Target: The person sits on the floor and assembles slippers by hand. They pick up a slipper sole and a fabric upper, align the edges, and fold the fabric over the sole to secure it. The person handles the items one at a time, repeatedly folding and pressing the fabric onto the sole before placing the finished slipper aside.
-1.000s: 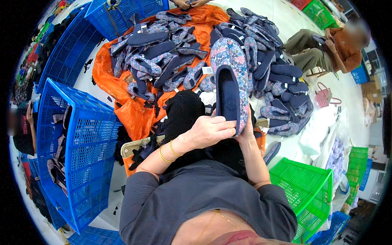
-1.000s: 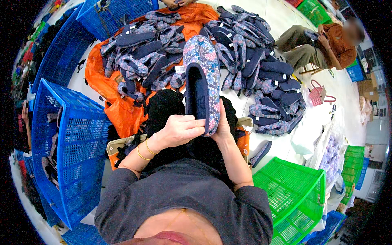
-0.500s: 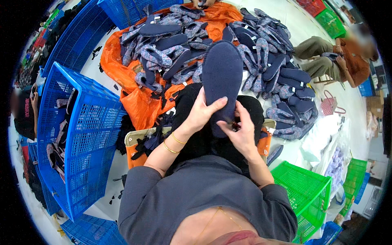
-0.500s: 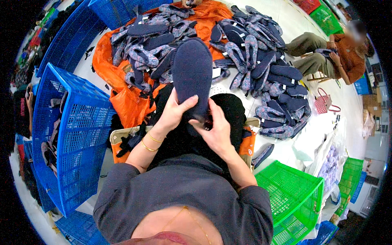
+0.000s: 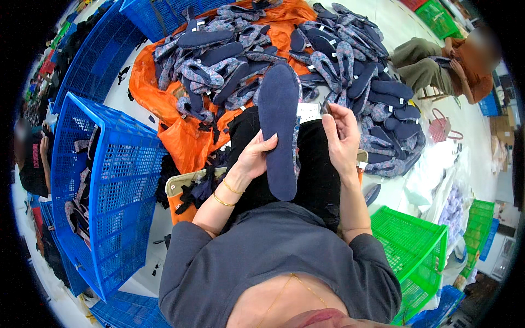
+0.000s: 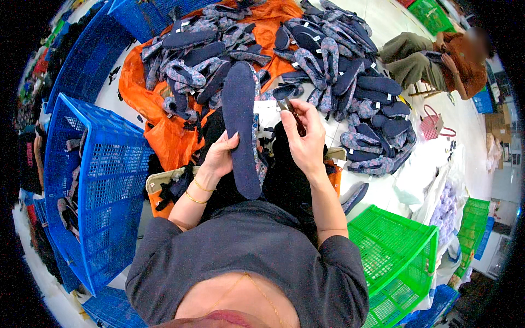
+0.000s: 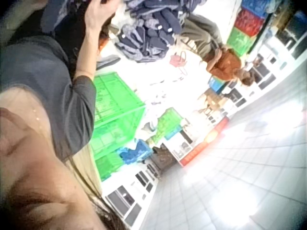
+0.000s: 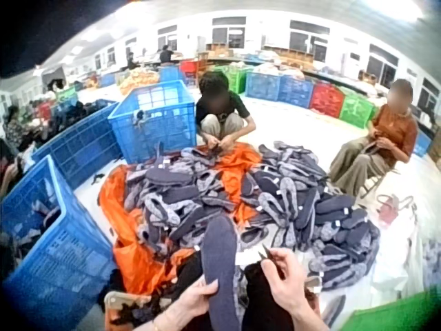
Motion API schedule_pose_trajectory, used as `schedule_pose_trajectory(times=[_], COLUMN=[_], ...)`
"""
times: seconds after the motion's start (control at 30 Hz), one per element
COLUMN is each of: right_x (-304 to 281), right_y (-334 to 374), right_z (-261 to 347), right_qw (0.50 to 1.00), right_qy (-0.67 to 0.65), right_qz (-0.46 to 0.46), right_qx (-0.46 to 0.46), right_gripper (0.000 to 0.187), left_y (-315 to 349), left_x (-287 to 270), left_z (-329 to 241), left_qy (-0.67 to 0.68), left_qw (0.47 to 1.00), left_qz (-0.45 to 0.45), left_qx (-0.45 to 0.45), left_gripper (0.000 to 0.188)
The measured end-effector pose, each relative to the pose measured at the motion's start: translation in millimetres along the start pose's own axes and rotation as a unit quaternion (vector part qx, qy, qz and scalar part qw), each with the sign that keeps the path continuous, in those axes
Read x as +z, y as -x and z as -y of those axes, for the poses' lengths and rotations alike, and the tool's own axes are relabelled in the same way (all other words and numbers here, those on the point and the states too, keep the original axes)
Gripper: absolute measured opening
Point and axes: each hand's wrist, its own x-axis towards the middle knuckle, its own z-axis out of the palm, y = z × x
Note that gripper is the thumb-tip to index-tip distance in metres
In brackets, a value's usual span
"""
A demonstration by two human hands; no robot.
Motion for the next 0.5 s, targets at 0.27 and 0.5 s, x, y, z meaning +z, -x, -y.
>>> schedule_pose_trajectory(times=[0.27,0.5], right_x=[8.8,5.5], right_y=[-11.8,-10.3], right_z=[1.3,9.6], right_qw=[0.998,0.973], right_qy=[0.018,0.171], right_qz=[0.064,0.077], right_qx=[-0.019,-0.136], right_gripper=[0.023,0.026], left_y=[-0.3,1.8], left_x=[1.3,-5.1], left_z=[10.1,15.9], left_qy=[0.087,0.151], left_qw=[0.992,0.981], left_qz=[0.084,0.111], left_qx=[-0.025,-0.043], left_gripper=[0.048,0.049])
